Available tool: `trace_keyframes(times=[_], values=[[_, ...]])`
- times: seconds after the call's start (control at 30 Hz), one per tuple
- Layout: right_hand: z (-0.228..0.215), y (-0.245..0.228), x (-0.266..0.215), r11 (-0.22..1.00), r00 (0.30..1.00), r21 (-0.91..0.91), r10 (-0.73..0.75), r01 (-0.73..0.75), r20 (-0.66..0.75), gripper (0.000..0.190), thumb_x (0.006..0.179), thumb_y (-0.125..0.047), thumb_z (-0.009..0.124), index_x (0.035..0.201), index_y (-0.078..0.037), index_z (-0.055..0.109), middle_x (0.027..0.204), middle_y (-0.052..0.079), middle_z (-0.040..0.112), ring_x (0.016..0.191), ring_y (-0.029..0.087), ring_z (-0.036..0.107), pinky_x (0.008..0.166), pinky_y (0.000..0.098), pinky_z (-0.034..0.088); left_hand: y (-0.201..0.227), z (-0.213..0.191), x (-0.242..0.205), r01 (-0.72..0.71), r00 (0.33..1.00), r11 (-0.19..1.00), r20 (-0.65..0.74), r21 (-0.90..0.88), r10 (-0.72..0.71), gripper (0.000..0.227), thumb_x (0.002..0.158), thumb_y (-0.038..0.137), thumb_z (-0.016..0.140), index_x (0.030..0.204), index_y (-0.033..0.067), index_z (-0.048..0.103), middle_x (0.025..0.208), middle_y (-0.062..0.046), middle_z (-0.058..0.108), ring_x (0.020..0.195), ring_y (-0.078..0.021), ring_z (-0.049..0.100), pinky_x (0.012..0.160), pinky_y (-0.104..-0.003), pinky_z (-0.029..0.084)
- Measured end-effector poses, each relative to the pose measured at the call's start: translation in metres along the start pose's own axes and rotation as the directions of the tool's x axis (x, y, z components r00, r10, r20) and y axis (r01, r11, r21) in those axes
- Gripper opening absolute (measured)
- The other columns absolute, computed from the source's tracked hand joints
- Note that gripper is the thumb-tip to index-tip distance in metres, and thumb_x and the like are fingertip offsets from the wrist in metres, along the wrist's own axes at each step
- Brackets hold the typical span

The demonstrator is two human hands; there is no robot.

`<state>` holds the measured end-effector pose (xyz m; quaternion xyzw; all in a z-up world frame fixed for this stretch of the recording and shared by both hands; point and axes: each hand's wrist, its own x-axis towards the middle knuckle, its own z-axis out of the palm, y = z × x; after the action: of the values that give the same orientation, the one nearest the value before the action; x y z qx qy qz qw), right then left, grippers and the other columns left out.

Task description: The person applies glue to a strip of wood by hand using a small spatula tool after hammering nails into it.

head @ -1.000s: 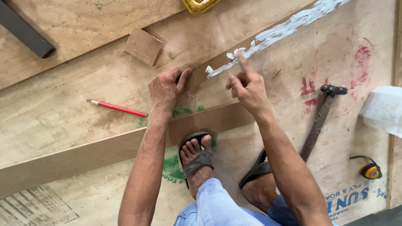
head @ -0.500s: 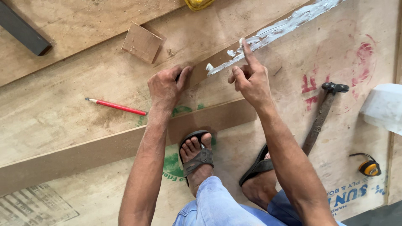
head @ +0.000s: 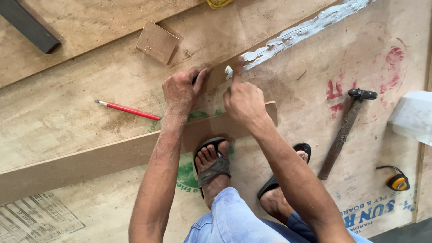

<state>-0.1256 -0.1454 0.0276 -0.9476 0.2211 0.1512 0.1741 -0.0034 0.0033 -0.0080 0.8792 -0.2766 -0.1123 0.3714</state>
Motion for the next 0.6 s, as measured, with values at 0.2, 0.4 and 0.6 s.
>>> trace_keyframes(times=[0.2, 0.4, 0.6], values=[[-0.03, 0.004, 0.005, 0.944, 0.969, 0.277, 0.124, -0.182, 0.215, 0.064, 0.108, -0.028, 0.054, 0.157, -0.003, 0.022, 0.068, 0.008, 0.067, 0.05, 0.019, 0.064, 0.052, 0.0361, 0.059, -0.002, 0.002, -0.001, -0.02, 1.0, 1.0, 0.0, -0.01, 0.02, 0.04, 0.101, 0.043, 0.07, 0.079, 0.0107, 0.075, 0.062, -0.01, 0.066, 0.054, -0.0254, 0.066, 0.056, -0.041, 0.053], [-0.034, 0.033, 0.004, 0.944, 0.999, 0.328, 0.044, -0.035, -0.02, 0.081, 0.103, -0.008, 0.054, 0.168, -0.018, 0.005, 0.062, 0.006, 0.065, 0.045, 0.012, 0.055, 0.048, 0.0273, 0.054, -0.003, 0.002, 0.0, 0.002, 1.0, 1.0, 0.019, 0.02, -0.002, 0.042, 0.101, 0.044, 0.07, 0.077, 0.0111, 0.075, 0.057, -0.009, 0.064, 0.05, -0.023, 0.064, 0.053, -0.041, 0.052], [-0.008, 0.021, -0.011, 0.857, 0.995, 0.515, -0.038, -0.013, 0.087, 0.083, 0.102, -0.006, 0.05, 0.167, -0.033, 0.004, 0.072, 0.005, 0.071, 0.047, 0.011, 0.059, 0.05, 0.0269, 0.058, -0.002, 0.001, -0.001, -0.008, 1.0, 1.0, 0.001, 0.004, 0.008, 0.043, 0.102, 0.045, 0.069, 0.076, 0.0108, 0.075, 0.059, -0.009, 0.064, 0.052, -0.0241, 0.064, 0.053, -0.041, 0.052]])
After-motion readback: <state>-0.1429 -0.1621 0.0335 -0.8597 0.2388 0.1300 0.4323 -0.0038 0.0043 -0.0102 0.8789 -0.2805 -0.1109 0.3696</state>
